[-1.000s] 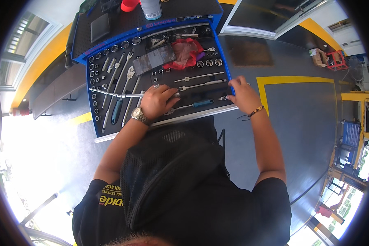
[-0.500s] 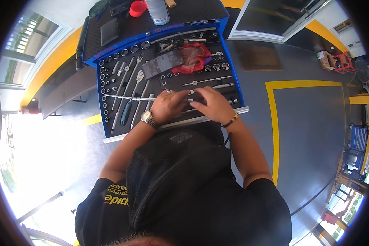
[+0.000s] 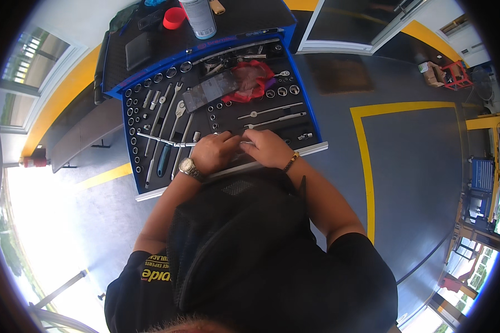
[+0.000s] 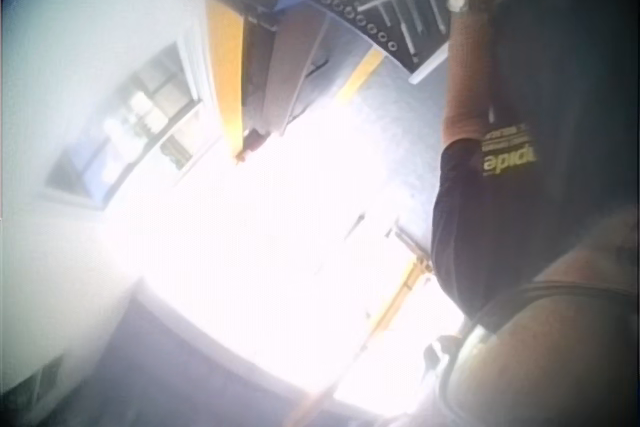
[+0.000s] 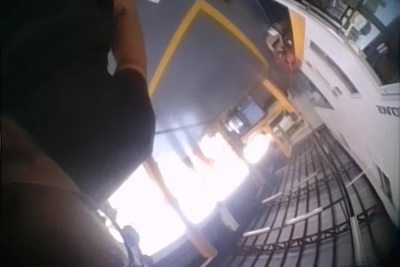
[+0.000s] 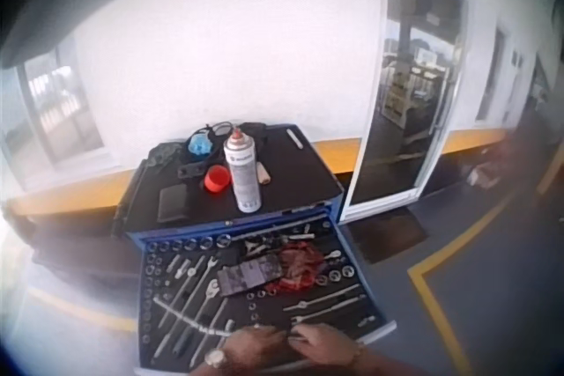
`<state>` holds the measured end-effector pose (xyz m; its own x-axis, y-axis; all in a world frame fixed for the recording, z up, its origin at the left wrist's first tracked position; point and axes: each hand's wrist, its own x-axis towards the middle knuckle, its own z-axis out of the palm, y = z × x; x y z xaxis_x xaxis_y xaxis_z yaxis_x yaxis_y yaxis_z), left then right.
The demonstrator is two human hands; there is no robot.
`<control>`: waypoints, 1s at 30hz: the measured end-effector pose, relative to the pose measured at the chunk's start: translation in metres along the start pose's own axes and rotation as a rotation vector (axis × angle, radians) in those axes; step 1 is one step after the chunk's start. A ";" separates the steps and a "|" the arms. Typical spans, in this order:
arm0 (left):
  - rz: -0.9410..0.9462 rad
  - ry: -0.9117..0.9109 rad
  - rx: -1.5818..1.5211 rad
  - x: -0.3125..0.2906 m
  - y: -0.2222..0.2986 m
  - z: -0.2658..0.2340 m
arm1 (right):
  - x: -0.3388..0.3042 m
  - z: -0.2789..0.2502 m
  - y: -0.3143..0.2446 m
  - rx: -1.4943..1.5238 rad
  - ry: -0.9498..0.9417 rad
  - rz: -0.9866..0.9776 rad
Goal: The person opens a tool drawer and organizes various hand tools, including sockets, ratchets, and extensions. They pick up, inspect, and place tools back into designated slots, occasionally wiping them with a red cloth. The drawer remains open throughout the sequence.
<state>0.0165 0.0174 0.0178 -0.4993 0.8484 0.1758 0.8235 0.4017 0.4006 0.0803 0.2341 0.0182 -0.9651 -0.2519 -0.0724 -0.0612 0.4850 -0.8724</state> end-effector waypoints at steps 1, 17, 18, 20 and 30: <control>0.009 0.030 -0.003 -0.001 0.000 0.001 | 0.002 0.001 0.000 0.014 -0.012 0.010; -0.145 0.442 0.087 -0.003 -0.009 0.014 | -0.003 -0.005 -0.009 -0.085 0.243 -0.112; -0.163 0.470 0.081 -0.003 -0.010 0.015 | -0.001 0.001 -0.008 -0.334 0.232 -0.204; -0.162 0.553 0.037 -0.002 -0.009 0.013 | 0.007 0.012 -0.012 -0.542 0.241 -0.321; -0.340 0.529 -0.038 -0.007 -0.010 0.005 | 0.025 0.015 0.002 -0.565 0.065 -0.315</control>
<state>0.0132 0.0090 0.0083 -0.8051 0.3864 0.4500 0.5902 0.5980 0.5424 0.0596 0.2158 0.0074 -0.8916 -0.4110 0.1902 -0.4509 0.7665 -0.4573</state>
